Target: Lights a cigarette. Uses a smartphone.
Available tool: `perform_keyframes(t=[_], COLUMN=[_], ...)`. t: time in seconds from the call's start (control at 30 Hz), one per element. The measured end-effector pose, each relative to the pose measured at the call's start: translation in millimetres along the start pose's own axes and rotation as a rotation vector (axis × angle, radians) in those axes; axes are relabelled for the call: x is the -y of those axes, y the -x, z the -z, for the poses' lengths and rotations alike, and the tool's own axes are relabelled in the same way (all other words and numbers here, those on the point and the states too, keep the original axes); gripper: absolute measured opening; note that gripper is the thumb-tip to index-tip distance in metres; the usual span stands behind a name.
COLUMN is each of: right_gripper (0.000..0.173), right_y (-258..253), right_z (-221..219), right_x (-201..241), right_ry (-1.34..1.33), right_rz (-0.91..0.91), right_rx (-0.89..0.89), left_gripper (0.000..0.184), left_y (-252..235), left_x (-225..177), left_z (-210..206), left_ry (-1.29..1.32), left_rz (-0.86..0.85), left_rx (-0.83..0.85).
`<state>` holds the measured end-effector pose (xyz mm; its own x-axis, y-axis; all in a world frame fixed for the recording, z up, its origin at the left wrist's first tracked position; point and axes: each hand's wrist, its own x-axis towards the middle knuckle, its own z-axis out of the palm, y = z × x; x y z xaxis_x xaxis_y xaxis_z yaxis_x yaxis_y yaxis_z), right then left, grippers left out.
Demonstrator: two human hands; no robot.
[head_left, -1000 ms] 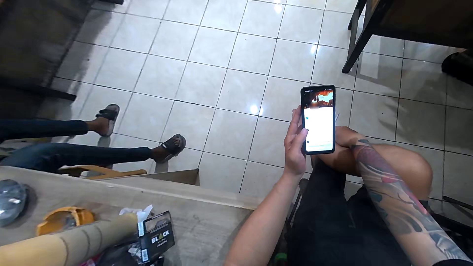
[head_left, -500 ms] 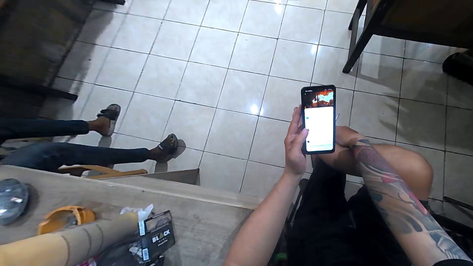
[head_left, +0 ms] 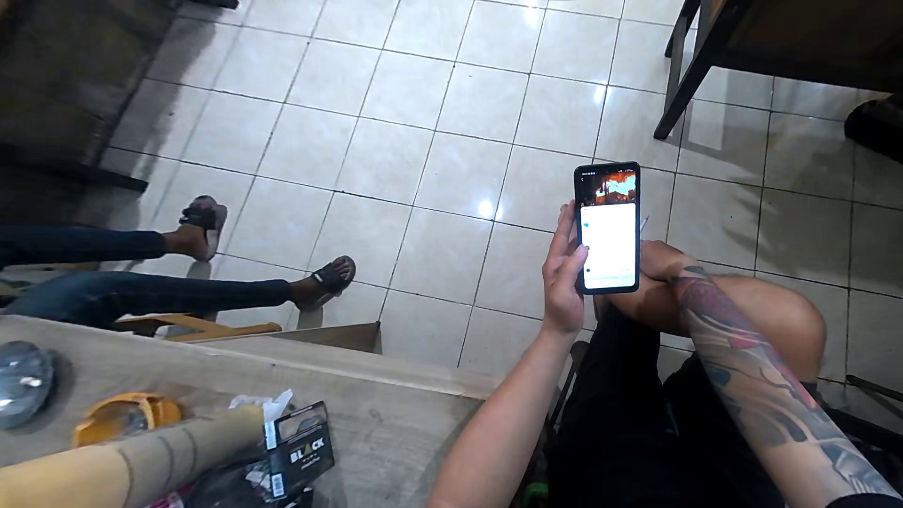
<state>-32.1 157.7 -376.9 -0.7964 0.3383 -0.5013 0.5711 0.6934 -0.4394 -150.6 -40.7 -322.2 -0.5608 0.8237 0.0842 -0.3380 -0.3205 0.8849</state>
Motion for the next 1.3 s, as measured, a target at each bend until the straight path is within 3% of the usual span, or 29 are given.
perform_keyframes(t=[0.03,0.1,0.17,0.2,0.23,0.27,0.37,0.47,0.5,0.53,0.57,0.6,0.63,0.67,0.8,1.07,1.3], right_gripper=[0.056,0.054,0.056,0.057,0.056,0.057,0.059,0.054,0.053,0.055,0.056,0.055,0.052,0.052,0.056,0.054,0.054], right_y=[1.1,1.4,-13.4,-26.5,-42.5,-58.1,-73.2,-55.0,-41.0,-31.8,-28.7,-27.9,-34.3,-45.1,-60.2,-50.2,-51.5], right_z=[25.1,31.1,19.1,-4.2,-46.6,-65.6,-70.3,-62.4,-40.9,-2.1,11.1,-1.1,-36.2,-54.1,-59.1,-45.7,-47.3], right_x=[21.9,38.9,22.6,0.7,-31.0,-51.3,-64.9,-48.1,-27.8,-2.2,7.5,0.0,-22.4,-38.8,-51.5,-38.4,-39.5], right_ry=[-0.118,-0.223,-0.137,-0.074,-0.031,-0.048,-0.087,-0.052,-0.032,-0.041,-0.043,-0.048,-0.047,-0.066,-0.094,-0.099,-0.082], right_rz=[-0.186,-0.356,-0.347,-0.296,-0.196,-0.168,-0.184,-0.170,-0.224,-0.332,-0.363,-0.319,-0.210,-0.160,-0.185,-0.198,-0.203], right_rx=[0.227,0.234,0.297,0.230,-0.035,-0.077,0.015,-0.079,0.010,0.309,0.399,0.282,-0.014,-0.102,-0.023,0.013,0.012], left_gripper=[0.062,0.063,0.063,0.063,0.063,0.063,0.066,0.077,0.083,0.088,0.090,0.092,0.092,0.092,0.088,0.059,0.058], left_y=[0.0,0.1,0.0,0.2,0.4,0.6,0.7,0.7,0.4,-0.1,-0.6,-0.8,-0.8,-0.9,-0.8,-1.4,0.6], left_x=[-0.3,-0.5,-0.2,0.3,0.9,1.1,1.1,0.7,-0.6,-2.6,-4.0,-4.1,-3.2,-2.5,-2.6,-2.5,-1.7], left_z=[-0.4,-0.2,-0.1,0.3,1.0,1.3,1.8,0.9,-0.3,-2.2,-3.7,-4.2,-4.2,-4.0,-5.3,-5.0,-2.0], left_ry=[-0.002,-0.012,-0.013,-0.012,-0.009,-0.009,-0.014,-0.029,-0.041,-0.053,-0.061,-0.068,-0.077,-0.085,-0.101,-0.103,-0.046], left_rz=[0.002,0.003,0.001,-0.002,-0.007,-0.007,0.004,0.014,0.022,0.030,0.031,0.027,0.020,0.015,0.019,0.014,0.017], left_rx=[-0.005,-0.005,-0.006,-0.003,0.003,0.007,0.005,-0.012,-0.023,-0.037,-0.046,-0.048,-0.049,-0.048,-0.059,-0.076,-0.036])
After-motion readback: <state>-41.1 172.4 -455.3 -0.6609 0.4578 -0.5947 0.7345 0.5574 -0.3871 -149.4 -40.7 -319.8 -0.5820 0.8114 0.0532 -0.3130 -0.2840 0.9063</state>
